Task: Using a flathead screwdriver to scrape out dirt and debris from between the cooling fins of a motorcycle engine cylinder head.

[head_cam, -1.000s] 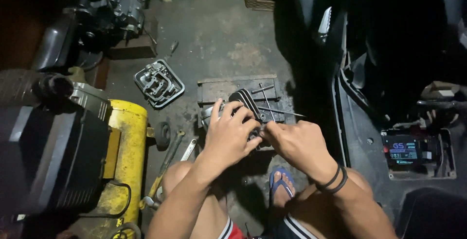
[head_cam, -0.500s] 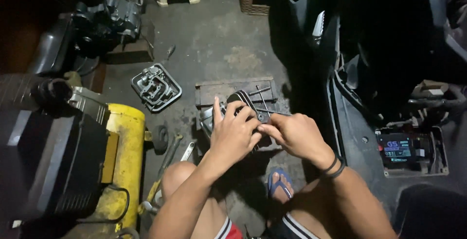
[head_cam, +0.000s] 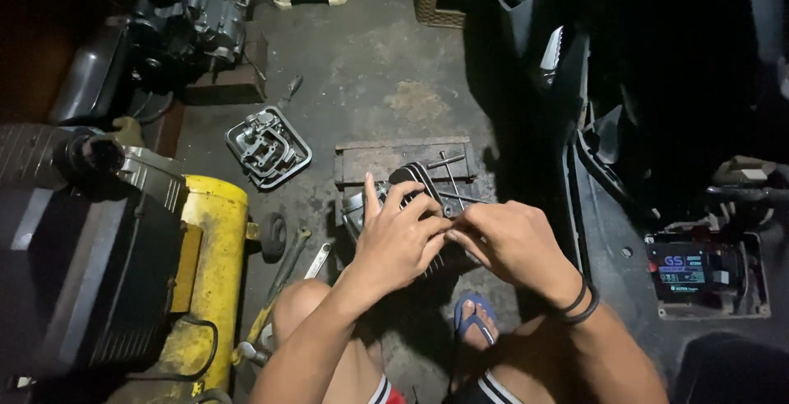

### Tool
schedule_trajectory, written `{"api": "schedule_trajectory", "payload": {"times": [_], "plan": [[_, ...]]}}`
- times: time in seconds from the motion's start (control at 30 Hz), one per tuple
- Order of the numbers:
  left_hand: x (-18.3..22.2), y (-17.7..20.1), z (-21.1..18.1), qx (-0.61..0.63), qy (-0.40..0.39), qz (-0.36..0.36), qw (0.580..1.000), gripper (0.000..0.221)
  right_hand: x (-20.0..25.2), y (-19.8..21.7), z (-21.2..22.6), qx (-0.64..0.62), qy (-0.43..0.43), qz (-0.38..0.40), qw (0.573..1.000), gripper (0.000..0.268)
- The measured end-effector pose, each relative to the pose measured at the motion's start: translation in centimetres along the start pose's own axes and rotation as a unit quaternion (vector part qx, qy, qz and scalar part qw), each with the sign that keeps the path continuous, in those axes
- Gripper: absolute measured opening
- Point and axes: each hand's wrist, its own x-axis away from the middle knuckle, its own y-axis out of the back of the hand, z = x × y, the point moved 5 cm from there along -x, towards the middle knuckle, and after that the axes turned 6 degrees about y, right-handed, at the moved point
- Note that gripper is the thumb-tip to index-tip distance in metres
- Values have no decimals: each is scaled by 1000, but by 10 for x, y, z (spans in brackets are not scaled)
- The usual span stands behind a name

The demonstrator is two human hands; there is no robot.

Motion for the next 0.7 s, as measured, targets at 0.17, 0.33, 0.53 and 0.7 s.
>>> {"api": "schedule_trajectory", "payload": {"times": [0.17, 0.33, 0.53, 0.7], "plan": [[2, -8, 3, 2, -3, -49, 999, 17, 2, -13, -3, 25, -30, 30, 999, 28], [2, -10, 9, 6, 12, -78, 997, 12, 2, -21, -2, 41, -58, 33, 997, 38], [4, -12, 10, 7, 0, -86, 996, 9, -4, 8, 8, -5, 6, -23, 1000, 26], [1, -5, 3, -11, -9, -23, 1000, 10, -6, 12, 12, -42, 53, -40, 997, 17]]}}
